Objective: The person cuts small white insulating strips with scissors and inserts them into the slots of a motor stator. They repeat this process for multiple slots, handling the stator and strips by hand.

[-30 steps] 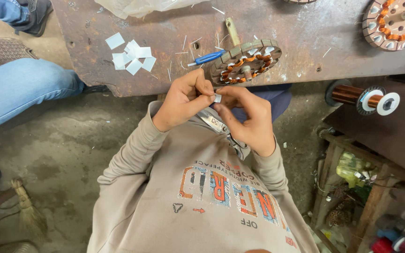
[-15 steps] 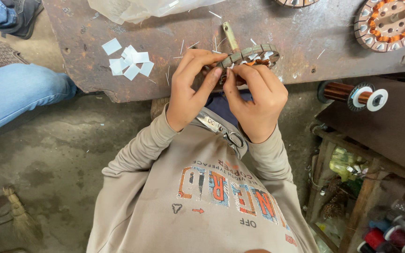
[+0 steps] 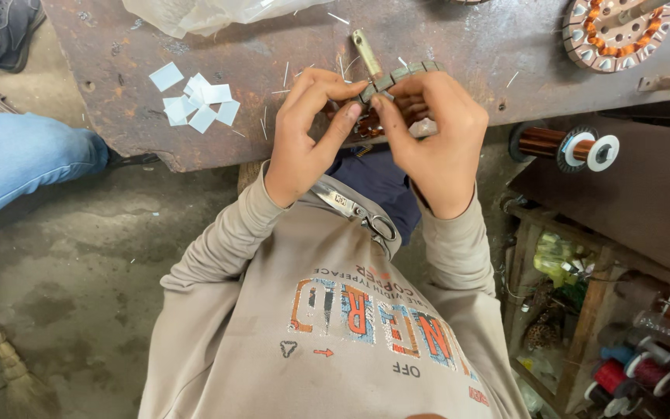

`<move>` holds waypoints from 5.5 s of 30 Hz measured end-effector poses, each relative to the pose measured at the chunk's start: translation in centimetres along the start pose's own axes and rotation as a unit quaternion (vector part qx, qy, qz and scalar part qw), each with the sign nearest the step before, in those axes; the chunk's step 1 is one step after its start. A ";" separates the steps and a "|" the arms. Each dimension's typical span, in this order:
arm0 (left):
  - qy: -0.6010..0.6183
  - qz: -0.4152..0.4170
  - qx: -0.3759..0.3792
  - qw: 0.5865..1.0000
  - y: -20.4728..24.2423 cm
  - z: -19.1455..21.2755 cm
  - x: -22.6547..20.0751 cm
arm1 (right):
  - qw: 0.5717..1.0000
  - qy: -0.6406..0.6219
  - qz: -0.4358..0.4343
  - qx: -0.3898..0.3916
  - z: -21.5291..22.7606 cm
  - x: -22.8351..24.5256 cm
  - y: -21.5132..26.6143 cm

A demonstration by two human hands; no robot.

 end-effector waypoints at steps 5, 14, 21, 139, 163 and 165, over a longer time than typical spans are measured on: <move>0.002 -0.044 -0.013 0.999 -0.2 -0.6 -0.5 | 0.993 0.058 0.098 -0.029 1.8 1.0 0.1; -0.043 -0.083 -0.122 0.988 0.5 -2.1 0.8 | 0.994 -0.049 0.096 0.028 1.2 -4.5 -1.1; -0.051 -0.027 -0.119 0.991 0.8 -2.0 1.2 | 0.990 -0.039 0.134 -0.003 0.9 -4.3 -0.7; 0.272 0.308 0.057 0.910 9.3 -5.0 6.9 | 0.907 -0.359 -0.221 -0.010 -3.8 -9.5 12.4; -0.033 0.001 -0.031 0.999 2.8 -0.7 0.9 | 0.974 0.089 0.202 -0.041 -1.9 1.4 2.9; -0.075 -0.031 -0.015 0.997 2.1 -0.7 0.0 | 0.973 0.114 0.194 -0.060 -1.7 1.6 2.8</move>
Point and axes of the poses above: each hand's wrist, its own y-axis away from the middle knuckle, its own z-axis out of the back of the hand, x = y × z, the point moved 6 cm from there along -y, towards the middle knuckle, and after that the axes turned 4 degrees about -x, right-handed, at the moved point
